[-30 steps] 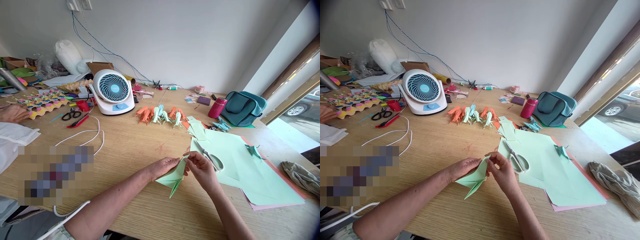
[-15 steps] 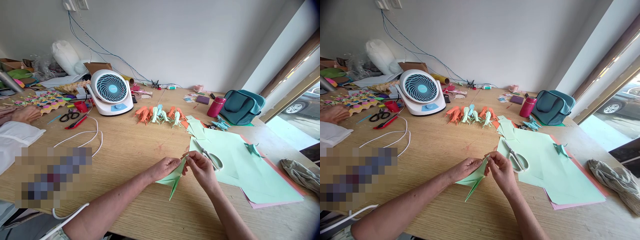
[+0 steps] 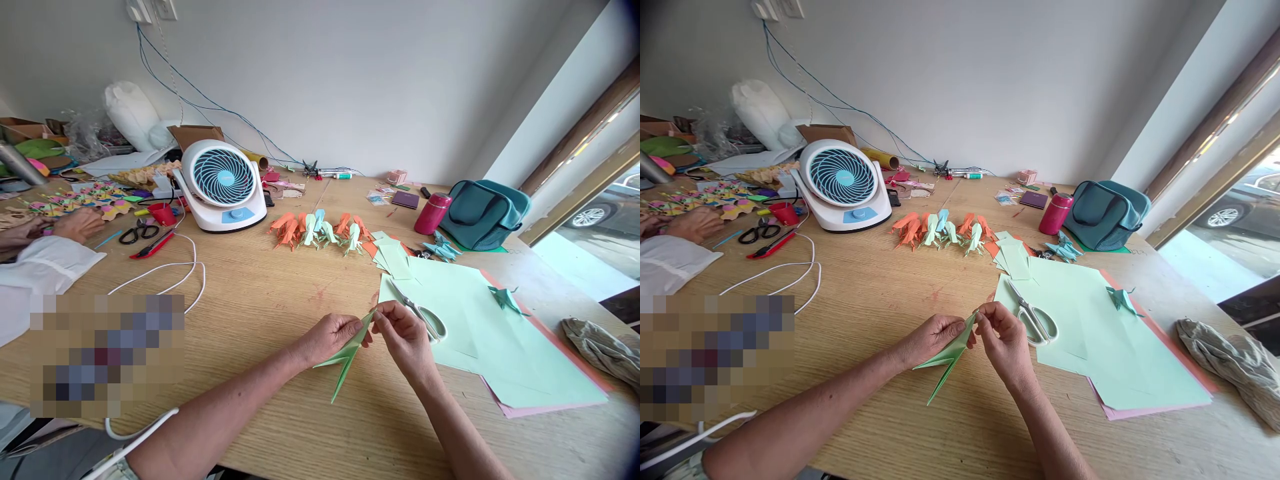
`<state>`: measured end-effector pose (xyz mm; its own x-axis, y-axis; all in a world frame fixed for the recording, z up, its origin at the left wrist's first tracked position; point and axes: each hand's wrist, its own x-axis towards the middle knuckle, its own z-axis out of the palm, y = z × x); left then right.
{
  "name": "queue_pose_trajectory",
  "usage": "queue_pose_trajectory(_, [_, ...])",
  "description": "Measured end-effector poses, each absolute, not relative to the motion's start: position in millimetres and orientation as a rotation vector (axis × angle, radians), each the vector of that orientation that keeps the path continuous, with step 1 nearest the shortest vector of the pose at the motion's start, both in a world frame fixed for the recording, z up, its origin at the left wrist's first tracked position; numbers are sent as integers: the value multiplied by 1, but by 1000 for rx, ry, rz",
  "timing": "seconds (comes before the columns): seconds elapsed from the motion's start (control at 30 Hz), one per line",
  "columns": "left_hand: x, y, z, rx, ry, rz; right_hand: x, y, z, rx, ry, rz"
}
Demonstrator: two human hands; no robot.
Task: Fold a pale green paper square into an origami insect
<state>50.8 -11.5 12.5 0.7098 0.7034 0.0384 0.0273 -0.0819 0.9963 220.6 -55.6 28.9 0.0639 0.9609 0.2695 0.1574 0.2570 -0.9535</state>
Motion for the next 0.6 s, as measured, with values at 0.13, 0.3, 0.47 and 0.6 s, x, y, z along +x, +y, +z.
queue_pose_trajectory(0.13, [51,-12,13,1597,618,639,221,-57,28,-1166,-1412,814])
queue_pose_trajectory(0.3, [51,-13,13,1595,609,622,220,-57,28,-1163,-1450,743])
queue_pose_trajectory(0.47, [51,-13,14,1588,612,608,222,-58,29,-1210,-1480,689])
queue_pose_trajectory(0.6, [51,-13,15,1592,611,610,222,-58,30,-1235,-1470,691])
